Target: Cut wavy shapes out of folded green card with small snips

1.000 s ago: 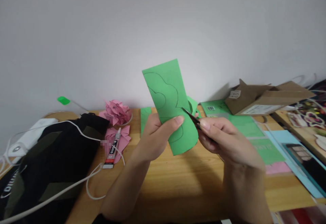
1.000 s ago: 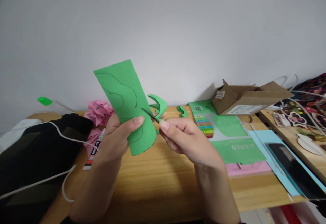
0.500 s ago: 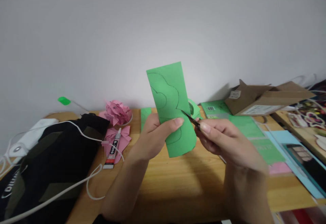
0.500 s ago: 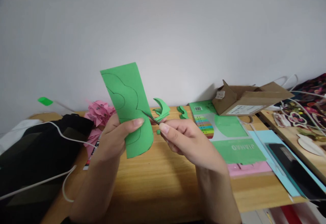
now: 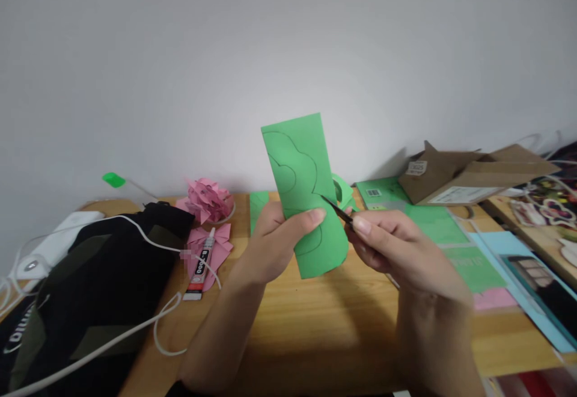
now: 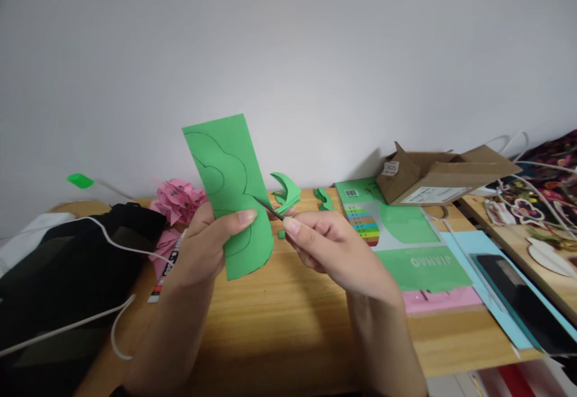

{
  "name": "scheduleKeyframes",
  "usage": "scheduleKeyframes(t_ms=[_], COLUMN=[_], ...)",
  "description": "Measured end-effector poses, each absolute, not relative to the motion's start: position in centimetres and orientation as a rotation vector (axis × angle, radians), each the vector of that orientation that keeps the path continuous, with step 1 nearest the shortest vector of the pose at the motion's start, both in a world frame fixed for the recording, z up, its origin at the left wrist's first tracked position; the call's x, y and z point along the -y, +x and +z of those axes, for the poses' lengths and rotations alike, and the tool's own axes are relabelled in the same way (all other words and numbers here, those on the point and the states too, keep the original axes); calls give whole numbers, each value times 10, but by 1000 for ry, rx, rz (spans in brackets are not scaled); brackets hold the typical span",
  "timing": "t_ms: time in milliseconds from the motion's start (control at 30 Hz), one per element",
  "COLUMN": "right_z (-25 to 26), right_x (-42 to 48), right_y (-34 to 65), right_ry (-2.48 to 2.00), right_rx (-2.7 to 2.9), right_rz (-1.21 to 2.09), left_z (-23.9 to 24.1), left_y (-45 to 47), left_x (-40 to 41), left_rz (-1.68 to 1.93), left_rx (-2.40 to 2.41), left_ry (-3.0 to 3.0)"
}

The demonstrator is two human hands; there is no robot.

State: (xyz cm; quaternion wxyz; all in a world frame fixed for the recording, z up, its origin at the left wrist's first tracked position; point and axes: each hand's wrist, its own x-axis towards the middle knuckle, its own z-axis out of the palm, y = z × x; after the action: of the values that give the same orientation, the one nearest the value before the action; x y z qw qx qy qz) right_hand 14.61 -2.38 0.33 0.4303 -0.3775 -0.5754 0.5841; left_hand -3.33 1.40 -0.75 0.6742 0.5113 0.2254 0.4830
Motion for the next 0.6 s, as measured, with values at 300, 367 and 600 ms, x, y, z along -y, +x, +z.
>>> scheduleKeyframes(t_ms=[300, 367, 600], right_z=[3, 3, 12], right_x=[25, 24, 26], right_y=[145, 146, 165], right_ry=[-957, -944, -990], right_rx=[1447, 1441, 1459], right_rz=[1429, 1442, 1587], left_z=[-8, -9, -9], left_y=[-34, -33, -28], left_x=[-14, -14, -20], left_rz=[1086, 1091, 1162], left_rx=[-471, -470, -559], left_ry=[1134, 1130, 1080])
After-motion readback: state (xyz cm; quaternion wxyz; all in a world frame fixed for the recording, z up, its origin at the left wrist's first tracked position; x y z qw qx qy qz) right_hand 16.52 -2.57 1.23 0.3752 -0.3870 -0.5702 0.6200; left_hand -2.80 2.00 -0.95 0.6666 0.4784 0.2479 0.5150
